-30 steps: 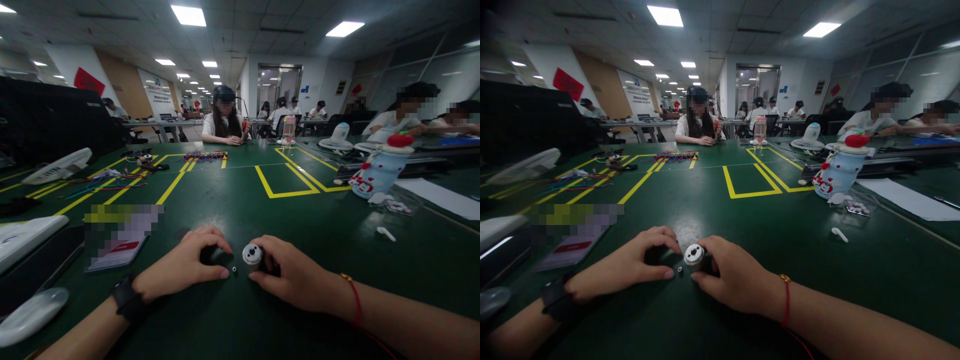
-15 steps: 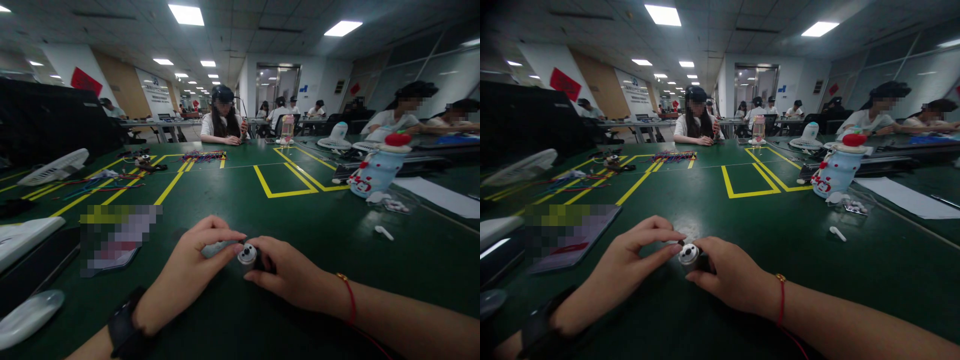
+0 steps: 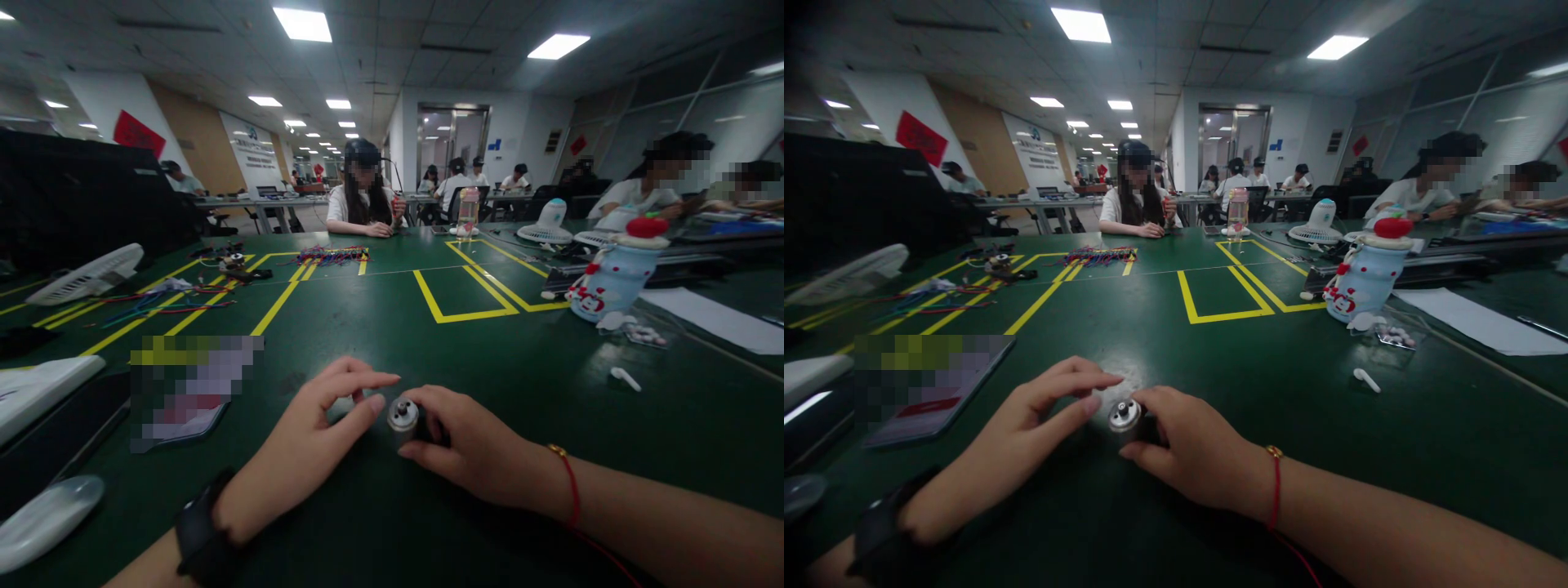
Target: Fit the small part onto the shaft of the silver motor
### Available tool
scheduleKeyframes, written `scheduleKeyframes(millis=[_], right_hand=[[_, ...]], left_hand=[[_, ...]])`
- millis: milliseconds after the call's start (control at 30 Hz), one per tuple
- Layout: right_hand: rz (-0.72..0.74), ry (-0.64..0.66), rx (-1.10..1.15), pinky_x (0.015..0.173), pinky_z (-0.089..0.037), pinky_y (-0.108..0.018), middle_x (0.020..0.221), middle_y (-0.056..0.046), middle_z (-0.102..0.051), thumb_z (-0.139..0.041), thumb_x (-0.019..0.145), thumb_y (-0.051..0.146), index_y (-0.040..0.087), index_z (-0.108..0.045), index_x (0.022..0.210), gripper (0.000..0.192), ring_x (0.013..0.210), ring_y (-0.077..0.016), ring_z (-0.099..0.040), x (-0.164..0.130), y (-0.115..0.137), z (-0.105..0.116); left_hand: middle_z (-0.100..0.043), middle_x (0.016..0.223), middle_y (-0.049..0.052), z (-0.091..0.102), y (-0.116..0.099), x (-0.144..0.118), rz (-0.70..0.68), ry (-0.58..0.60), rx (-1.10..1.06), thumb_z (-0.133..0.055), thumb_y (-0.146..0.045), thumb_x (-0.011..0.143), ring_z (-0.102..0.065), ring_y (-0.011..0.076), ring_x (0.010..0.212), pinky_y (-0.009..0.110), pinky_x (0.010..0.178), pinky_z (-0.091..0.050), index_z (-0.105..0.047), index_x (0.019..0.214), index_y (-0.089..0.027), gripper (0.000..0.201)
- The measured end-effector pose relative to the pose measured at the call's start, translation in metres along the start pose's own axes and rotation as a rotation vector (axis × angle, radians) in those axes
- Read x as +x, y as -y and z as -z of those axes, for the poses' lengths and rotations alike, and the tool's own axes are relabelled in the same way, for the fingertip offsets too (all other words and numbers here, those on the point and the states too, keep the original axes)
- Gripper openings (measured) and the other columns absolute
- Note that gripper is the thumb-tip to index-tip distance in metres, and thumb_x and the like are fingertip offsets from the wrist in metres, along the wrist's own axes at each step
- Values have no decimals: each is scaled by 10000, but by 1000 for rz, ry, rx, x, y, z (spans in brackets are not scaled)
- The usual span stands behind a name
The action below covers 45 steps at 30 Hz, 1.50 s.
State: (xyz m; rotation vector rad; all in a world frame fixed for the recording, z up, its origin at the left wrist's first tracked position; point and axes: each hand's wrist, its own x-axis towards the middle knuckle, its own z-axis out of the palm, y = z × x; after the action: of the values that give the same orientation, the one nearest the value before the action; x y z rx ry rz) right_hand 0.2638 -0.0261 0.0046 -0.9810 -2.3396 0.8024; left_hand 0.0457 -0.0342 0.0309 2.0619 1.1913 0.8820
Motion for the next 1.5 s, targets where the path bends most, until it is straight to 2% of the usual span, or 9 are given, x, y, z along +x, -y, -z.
scheduleKeyframes(millis=[100,267,367,700,800,933,1133,1367,1500], right_hand=[[-19,7,-13,622,-375,-254,885,9,-573,-685,817,258,202,-569,1088,300,695,-119,-480,-1,2,1],[-43,14,-13,631,-387,-263,904,2,-581,-681,820,266,211,-569,1105,311,713,-129,-495,-2,3,3],[-47,21,-10,618,-387,-264,896,6,-577,-676,823,273,217,-570,1093,296,701,-127,-495,-2,3,3],[-57,35,-14,608,-397,-267,926,-17,-586,-663,829,287,203,-562,1111,311,695,-132,-501,-3,4,3],[-48,26,-8,611,-395,-269,924,-18,-586,-658,831,271,206,-561,1119,310,695,-135,-500,-3,3,2],[-17,4,-2,626,-389,-266,923,-20,-588,-666,819,237,200,-567,1100,300,716,-138,-497,-3,1,0],[34,-6,-2,629,-381,-260,893,-9,-573,-655,830,236,188,-559,1086,277,692,-126,-473,-2,0,0],[36,-13,-22,628,-383,-262,886,-11,-577,-662,824,236,182,-560,1061,263,690,-128,-474,-2,0,0],[6,4,-10,627,-394,-263,914,-18,-584,-660,821,241,190,-562,1083,284,706,-132,-494,-2,1,1]], left_hand=[[-630,1051,0,7,14,3,123,-89,-6,-521,-356,930,-574,201,966,312,826,-421,-674,1106,-309,238],[-642,818,10,19,44,10,383,-170,-116,-588,-448,858,-565,187,741,277,662,-420,-713,1027,-225,307],[-609,762,7,23,55,12,421,-185,-152,-568,-473,857,-543,171,690,259,616,-408,-698,1047,-189,365],[-685,871,23,20,43,10,372,-111,-81,-560,-447,870,-608,207,809,292,720,-443,-700,1007,-202,314],[-696,968,26,16,34,7,243,14,22,-543,-400,892,-621,218,906,322,800,-451,-700,991,-223,256],[-673,984,13,7,18,0,80,213,67,-565,-337,896,-605,189,846,309,750,-467,-684,1051,-255,212],[-626,973,13,-9,-3,-2,-39,31,37,-561,-307,919,-580,179,900,312,801,-456,-670,1069,-273,188],[-590,883,5,-10,-6,1,-17,-108,-15,-604,-308,896,-575,175,844,305,752,-446,-725,960,-276,141],[-576,902,9,2,8,0,17,9,37,-588,-343,903,-568,179,847,305,746,-444,-736,976,-291,172]])
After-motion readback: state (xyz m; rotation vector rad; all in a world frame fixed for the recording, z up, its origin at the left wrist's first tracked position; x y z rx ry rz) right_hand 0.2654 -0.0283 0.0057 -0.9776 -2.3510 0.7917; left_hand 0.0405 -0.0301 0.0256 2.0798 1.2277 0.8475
